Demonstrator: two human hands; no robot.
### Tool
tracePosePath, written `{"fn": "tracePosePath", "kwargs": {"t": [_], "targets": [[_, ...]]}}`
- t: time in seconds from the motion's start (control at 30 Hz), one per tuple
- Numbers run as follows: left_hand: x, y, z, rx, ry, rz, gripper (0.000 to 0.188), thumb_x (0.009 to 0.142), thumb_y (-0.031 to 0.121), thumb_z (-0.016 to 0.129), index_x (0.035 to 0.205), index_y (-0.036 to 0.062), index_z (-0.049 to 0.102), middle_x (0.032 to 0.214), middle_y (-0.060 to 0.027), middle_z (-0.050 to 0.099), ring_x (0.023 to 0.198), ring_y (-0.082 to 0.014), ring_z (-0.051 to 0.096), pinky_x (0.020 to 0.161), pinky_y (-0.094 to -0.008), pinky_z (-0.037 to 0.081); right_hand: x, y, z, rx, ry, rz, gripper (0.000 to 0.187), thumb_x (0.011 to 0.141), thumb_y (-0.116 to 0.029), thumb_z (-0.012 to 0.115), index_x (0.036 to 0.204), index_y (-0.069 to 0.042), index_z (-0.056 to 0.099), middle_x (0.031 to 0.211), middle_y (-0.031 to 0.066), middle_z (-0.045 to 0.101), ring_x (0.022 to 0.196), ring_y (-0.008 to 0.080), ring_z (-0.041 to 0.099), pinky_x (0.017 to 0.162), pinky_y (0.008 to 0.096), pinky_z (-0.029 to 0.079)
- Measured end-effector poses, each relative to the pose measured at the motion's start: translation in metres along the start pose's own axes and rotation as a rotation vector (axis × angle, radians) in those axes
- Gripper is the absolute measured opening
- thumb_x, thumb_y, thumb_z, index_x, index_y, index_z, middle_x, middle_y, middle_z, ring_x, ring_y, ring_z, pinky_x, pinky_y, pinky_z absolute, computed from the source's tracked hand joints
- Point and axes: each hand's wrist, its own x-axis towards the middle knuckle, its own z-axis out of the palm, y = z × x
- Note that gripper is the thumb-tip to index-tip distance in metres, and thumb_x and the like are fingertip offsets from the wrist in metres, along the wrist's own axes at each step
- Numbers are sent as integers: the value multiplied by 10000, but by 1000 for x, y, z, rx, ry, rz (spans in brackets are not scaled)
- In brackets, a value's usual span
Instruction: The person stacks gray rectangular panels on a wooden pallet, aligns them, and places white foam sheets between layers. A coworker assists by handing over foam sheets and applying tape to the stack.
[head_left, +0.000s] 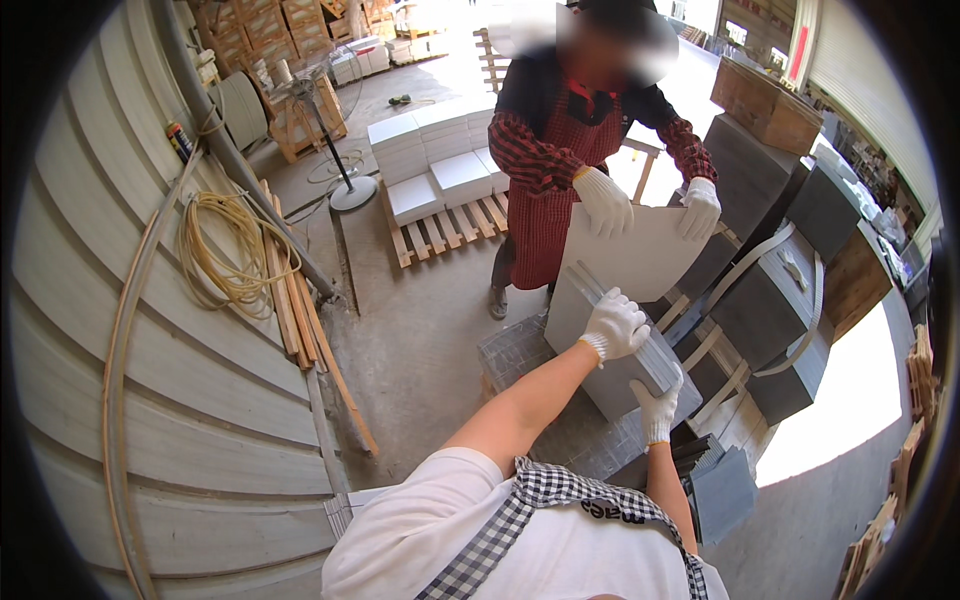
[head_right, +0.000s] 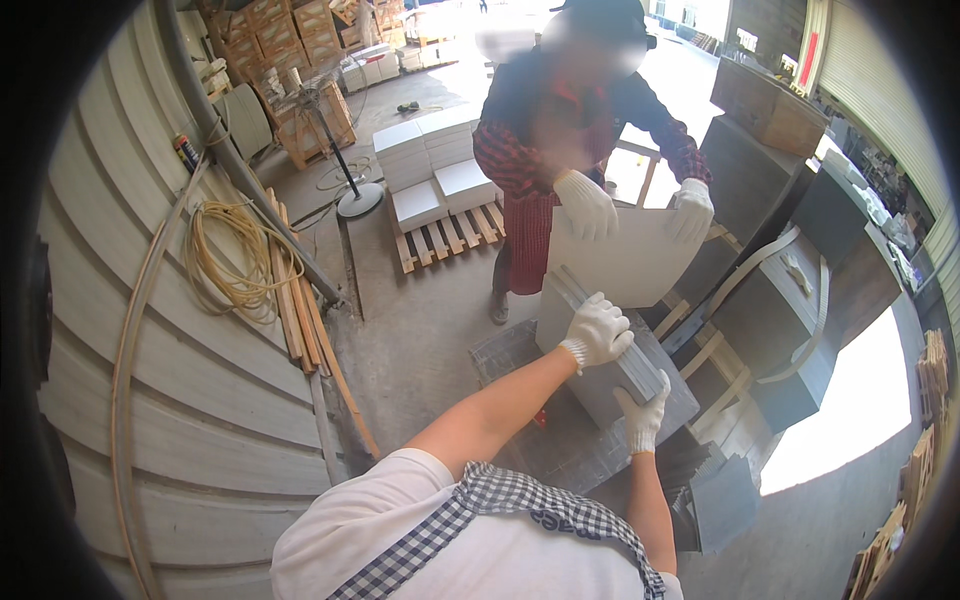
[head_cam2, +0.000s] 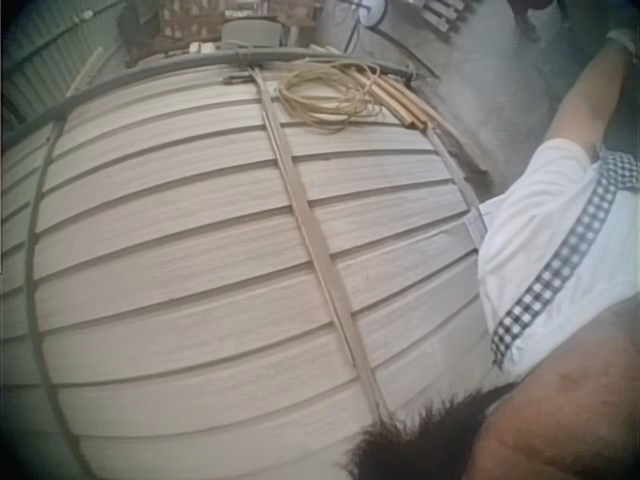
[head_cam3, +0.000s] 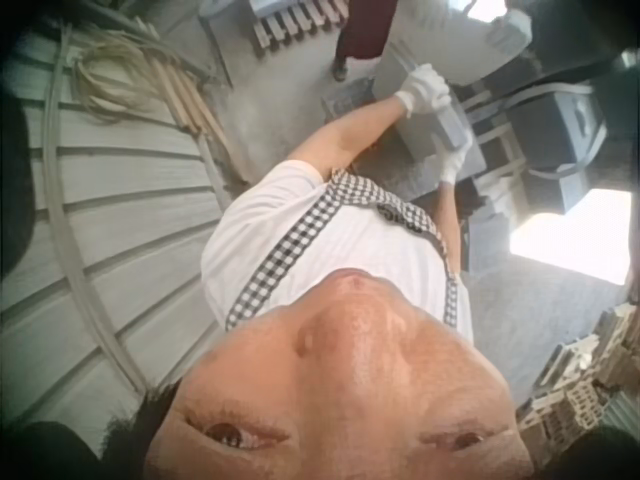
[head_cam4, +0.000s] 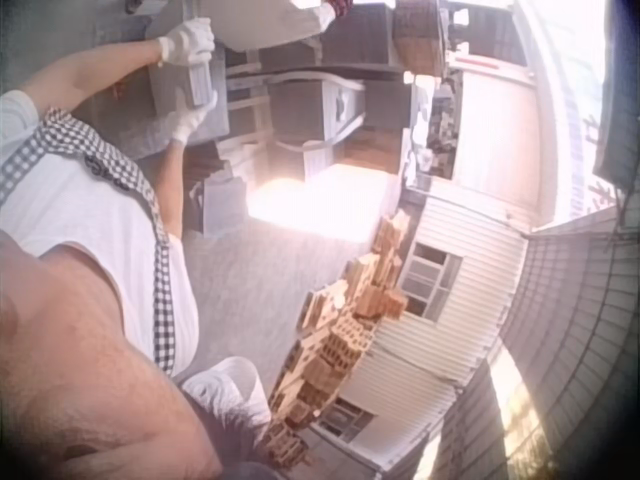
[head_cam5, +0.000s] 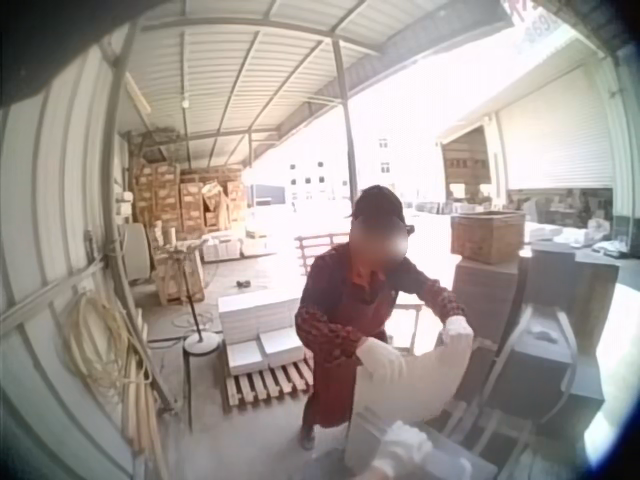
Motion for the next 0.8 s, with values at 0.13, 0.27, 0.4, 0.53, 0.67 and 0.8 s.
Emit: {"fn": "tracePosePath", "kwargs": {"t": [0.13, 0.27, 0.4, 0.53, 0.67, 0.8], "targets": [[1, 2, 1, -11, 26, 3, 276, 845, 319, 596, 709, 92, 673, 771, -98, 652, 851, -288, 622, 949, -445, 410, 2, 3, -1, -37, -24, 39, 919, 677, -257, 885, 1420, -50, 386, 1233, 176, 609, 1137, 304, 595, 959, 407, 475], [1, 2, -1, -2, 28, 3, 271, 844, 315, 595, 714, 91, 674, 768, -98, 650, 849, -288, 621, 946, -446, 411, -1, -7, -2, -70, -4, 75, 894, 683, -273, 877, 1398, -21, 401, 1210, 189, 621, 1119, 319, 609, 944, 407, 480], [1, 0, 0, -8, 10, 5, 268, 843, 313, 595, 719, 89, 674, 766, -97, 649, 850, -286, 618, 947, -443, 410, -3, -17, -2, -94, 7, 71, 886, 690, -288, 869, 1391, -10, 404, 1203, 201, 621, 1118, 330, 611, 942, 411, 480], [0, -1, -2, -6, 16, 6, 267, 842, 310, 594, 713, 89, 671, 762, -96, 651, 845, -283, 613, 939, -437, 413, -5, -29, -4, -90, -30, 134, 933, 692, -306, 866, 1416, 17, 375, 1232, 216, 609, 1145, 334, 598, 959, 401, 472], [5, 7, -1, 6, 25, 21, 272, 842, 314, 593, 707, 92, 671, 762, -96, 656, 839, -280, 614, 923, -429, 417, 2, -1, -1, -77, 3, 133, 978, 693, -301, 872, 1432, 64, 346, 1226, 215, 618, 1124, 307, 608, 949, 375, 481], [1, -1, 0, 16, 4, 11, 278, 846, 314, 583, 719, 86, 681, 770, -98, 662, 831, -275, 619, 899, -421, 422, -4, -23, 0, -164, -5, 173, 971, 700, -318, 869, 1415, 89, 353, 1195, 210, 634, 1096, 294, 619, 941, 369, 489]]}}
